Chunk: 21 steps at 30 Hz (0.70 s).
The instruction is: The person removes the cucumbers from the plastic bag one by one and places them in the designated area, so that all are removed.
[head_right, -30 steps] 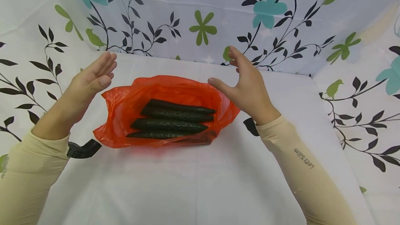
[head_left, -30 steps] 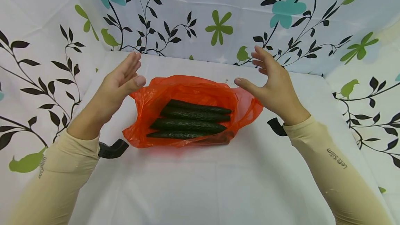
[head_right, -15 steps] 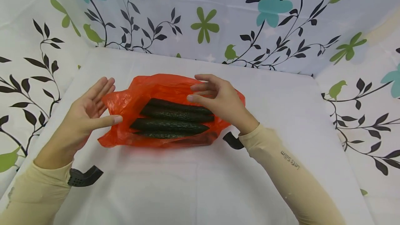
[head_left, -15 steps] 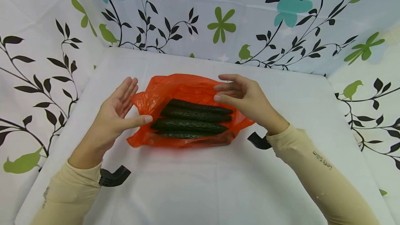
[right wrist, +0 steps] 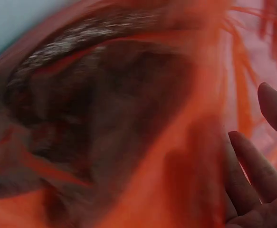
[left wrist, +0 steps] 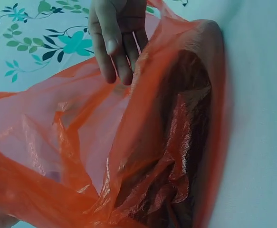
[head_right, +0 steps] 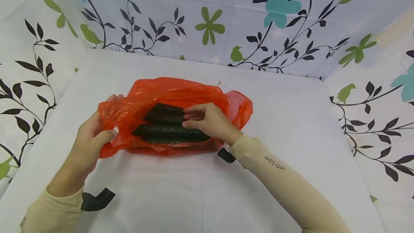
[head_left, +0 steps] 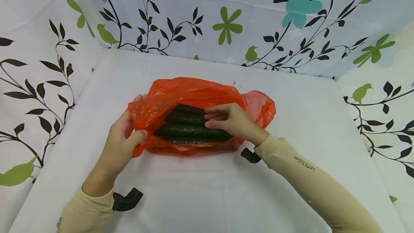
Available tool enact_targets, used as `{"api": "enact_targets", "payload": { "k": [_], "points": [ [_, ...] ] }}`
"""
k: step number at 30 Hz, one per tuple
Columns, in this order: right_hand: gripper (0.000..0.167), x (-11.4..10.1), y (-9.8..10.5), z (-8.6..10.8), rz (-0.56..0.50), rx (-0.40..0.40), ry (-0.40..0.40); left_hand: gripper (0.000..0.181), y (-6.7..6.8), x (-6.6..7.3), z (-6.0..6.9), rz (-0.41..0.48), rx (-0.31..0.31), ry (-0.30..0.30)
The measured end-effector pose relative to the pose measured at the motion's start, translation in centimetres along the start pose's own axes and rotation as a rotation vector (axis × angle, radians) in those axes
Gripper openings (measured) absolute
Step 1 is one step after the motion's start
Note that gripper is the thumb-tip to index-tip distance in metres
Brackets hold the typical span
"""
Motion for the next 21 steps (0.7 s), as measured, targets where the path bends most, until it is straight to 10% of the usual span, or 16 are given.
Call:
{"api": "enact_targets", "payload": {
  "k": [6, 21],
  "points": [
    [0.045, 1.2, -0.9, -0.1, 0.067, -0.012, -0.026, 0.069, 0.5, 0.9, 1.2, -0.074, 0.156, -0.069],
    [0.042, 2.3, -1.6, 0.1, 0.147, -0.046, -0.057, 0.09, 0.1, -0.5, 2.0, 0.013, 0.135, -0.037]
  ]
}}
Point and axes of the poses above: each hand's wrist, its own z-axis away from the middle knuckle, its own y-axis out of the back of the hand, x = y × z, the point moved 10 cm from there along -z, towards the middle knuckle, and after that the axes turned 15 degrees about y, right-handed, at the moved point
